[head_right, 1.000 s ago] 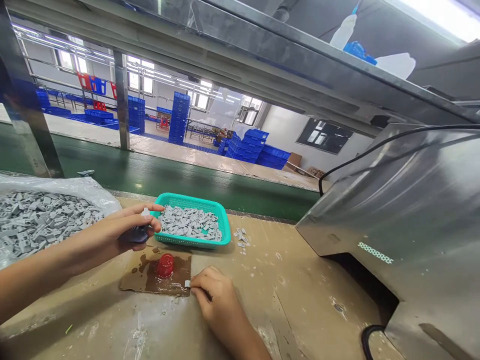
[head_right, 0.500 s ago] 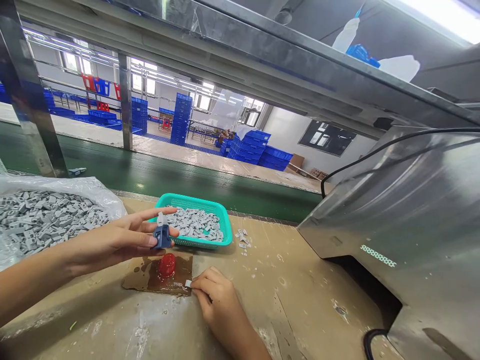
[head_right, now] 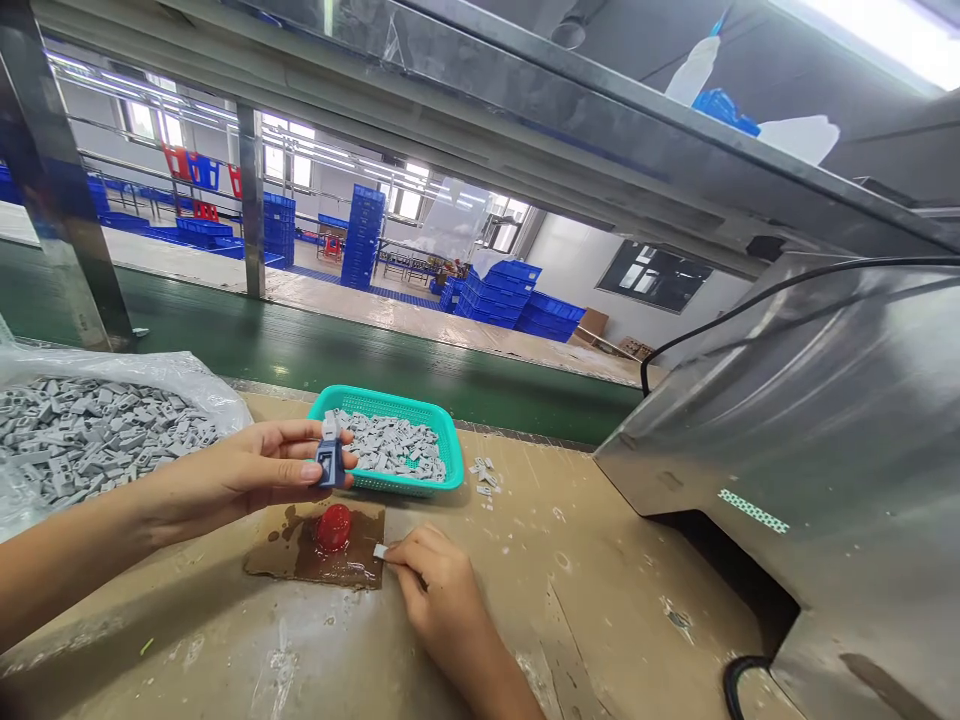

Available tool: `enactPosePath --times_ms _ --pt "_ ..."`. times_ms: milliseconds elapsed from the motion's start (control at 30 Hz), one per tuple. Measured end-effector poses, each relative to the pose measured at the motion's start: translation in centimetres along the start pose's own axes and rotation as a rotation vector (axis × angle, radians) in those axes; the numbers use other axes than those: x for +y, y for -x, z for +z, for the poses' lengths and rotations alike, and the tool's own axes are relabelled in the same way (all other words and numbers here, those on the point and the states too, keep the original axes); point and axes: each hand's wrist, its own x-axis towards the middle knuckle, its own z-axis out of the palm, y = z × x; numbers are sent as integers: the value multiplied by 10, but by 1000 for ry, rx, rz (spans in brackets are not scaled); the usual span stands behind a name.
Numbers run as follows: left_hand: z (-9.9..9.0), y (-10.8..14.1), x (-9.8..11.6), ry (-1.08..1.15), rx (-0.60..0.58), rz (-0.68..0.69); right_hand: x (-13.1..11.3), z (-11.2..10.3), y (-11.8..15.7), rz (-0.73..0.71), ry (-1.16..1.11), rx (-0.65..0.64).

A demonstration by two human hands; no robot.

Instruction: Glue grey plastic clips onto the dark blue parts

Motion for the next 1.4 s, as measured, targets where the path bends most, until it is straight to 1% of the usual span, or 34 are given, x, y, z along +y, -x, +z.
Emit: enactPosePath --times_ms 167,300,433,533,700,767,833,900,1033,1100,1233,1400 --pt "-3 -2 -2 -102 15 57 3 2 1 -25 28 -1" --pt "-2 -3 -4 -96 45 86 3 2 1 -28 25 10" --pt "1 -4 -6 -20 73 32 -3 -1 -3 -18 -10 64" --pt "-1 -6 -6 -4 44 2 -8 -3 -4 -28 -25 119" --pt "-8 -9 -6 -55 58 -8 -11 0 -4 -97 18 117" --pt "-10 -10 -8 -75 48 15 -12 1 -5 -116 41 127" --pt "-11 -11 -11 -130 38 70 -14 -1 -6 -131 47 119" --pt "-10 -11 -14 -187 30 104 -19 -6 -8 -84 16 147" --pt "-3 -10 -18 -212 31 64 -34 -19 -16 146 -166 379" --pt "1 -9 -20 -243 51 66 -43 -23 -23 220 -302 439" --pt "4 -8 -23 -256 38 55 -55 -21 -35 307 -515 400" --pt "2 -10 -28 -229 -4 36 -55 -13 -36 327 -600 382"
